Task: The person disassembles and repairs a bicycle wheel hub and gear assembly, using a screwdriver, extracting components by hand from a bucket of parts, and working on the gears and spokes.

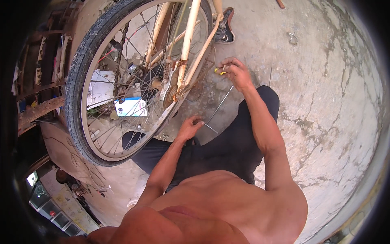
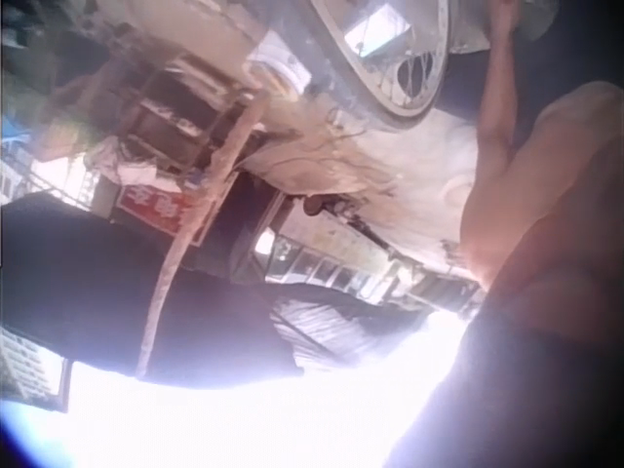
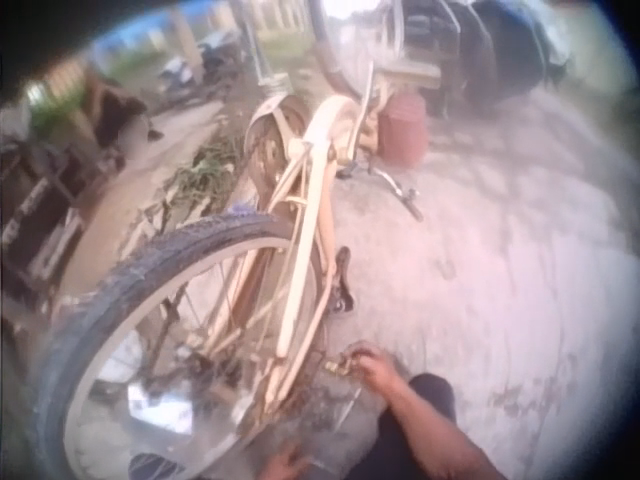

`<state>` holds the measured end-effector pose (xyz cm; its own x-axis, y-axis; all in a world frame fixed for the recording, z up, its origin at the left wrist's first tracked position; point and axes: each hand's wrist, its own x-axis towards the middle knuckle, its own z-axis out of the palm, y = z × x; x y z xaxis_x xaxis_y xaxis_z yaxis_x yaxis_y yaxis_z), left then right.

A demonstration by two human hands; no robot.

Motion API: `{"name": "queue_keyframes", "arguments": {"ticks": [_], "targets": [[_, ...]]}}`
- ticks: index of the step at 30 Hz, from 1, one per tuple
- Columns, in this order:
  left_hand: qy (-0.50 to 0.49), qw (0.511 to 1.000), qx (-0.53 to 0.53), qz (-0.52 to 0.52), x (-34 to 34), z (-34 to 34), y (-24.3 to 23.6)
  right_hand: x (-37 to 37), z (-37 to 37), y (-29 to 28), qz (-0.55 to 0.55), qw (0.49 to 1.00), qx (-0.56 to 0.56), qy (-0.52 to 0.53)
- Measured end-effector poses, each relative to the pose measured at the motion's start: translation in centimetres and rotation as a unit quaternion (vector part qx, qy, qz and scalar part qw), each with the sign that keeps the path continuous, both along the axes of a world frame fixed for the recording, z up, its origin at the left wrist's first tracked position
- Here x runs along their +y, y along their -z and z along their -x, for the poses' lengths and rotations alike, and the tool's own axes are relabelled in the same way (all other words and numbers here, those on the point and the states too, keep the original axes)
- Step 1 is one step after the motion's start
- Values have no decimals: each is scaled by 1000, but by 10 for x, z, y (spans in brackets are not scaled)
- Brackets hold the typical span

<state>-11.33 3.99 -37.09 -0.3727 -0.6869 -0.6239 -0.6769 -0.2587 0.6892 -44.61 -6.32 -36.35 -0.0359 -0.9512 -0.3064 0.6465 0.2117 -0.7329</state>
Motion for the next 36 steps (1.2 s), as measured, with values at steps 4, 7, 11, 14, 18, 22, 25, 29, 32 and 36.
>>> {"name": "queue_keyframes", "arguments": {"ticks": [4,7,11,14,18,22,25,29,32,36], "targets": [[-9,1000,0,-4,9,-17,31,-9,-37,-76,18,990,-143,-1],[-48,998,34,-33,14,-26,35,-21,-66,-107,34,991,-123,-45],[-78,988,123,46,-9,-1,-66,-31,-88,-129,58,985,151,-62],[-33,954,202,217,-35,11,-164,-36,-96,-119,66,991,109,-32],[-34,882,243,403,-66,33,-237,-36,-96,-114,73,993,55,-70],[-38,871,136,470,-98,62,-252,-36,-105,-110,74,996,15,-54],[-14,866,67,496,-115,78,-253,-35,-102,-107,84,996,-21,-37],[14,859,-29,510,-129,96,-263,-34,-106,-107,90,995,-42,-26],[33,870,-116,478,-143,113,-277,-35,-112,-110,76,997,-27,-3],[94,841,-195,497,-155,119,-276,-37,-115,-107,83,996,-11,6]]}}
